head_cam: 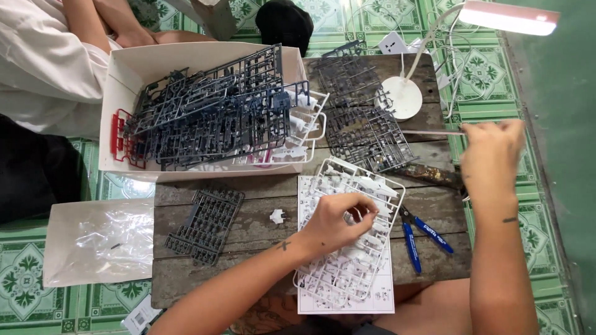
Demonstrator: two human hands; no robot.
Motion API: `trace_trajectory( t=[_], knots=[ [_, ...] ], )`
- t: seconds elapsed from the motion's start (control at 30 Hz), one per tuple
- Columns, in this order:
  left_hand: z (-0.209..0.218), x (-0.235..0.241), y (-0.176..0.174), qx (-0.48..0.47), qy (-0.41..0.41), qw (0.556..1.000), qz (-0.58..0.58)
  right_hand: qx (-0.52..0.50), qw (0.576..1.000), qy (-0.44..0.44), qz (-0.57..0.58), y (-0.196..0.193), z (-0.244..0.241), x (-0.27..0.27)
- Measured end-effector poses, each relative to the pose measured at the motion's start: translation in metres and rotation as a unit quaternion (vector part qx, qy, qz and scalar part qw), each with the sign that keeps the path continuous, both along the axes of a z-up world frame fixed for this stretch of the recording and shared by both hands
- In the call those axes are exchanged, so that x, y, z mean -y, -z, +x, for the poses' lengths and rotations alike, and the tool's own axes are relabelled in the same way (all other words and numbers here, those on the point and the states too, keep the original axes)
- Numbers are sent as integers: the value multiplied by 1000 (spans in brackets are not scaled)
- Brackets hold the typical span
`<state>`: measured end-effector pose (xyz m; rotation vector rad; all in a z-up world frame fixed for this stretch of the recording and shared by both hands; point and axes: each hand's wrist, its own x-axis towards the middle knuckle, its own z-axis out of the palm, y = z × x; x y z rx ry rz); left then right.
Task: The person is assembling a plastic model kit by cutting parts from sprues using nippers and sanding down the nub marks.
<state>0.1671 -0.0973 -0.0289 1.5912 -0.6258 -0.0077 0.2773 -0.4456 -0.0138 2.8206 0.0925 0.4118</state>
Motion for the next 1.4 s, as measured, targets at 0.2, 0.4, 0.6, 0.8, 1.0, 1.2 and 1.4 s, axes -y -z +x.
trace_trajectory(
  t=[0.2,0.4,0.6,0.8,1.0,1.2,1.4],
  knots=[
    [-2,-8,-23,-71,-19,994,-77,47,976,-29,210,-30,-80,-11],
    [-3,-3,-34,-306,-20,927,-214,-58,810,-82,578,-39,-168,-129],
    [2,-5,-17,-337,-12,896,-288,-43,720,-38,691,-9,-201,-173],
    [3,-6,-8,-345,11,896,-279,-32,715,-77,695,-4,-206,-181],
    [-1,-5,-12,-310,18,918,-245,-39,681,-32,731,10,-217,-176],
    [0,-8,-17,-304,-4,935,-183,-40,673,0,738,18,-217,-177],
    [2,-9,-12,-308,4,933,-185,-15,698,-38,715,20,-218,-176]
  ],
)
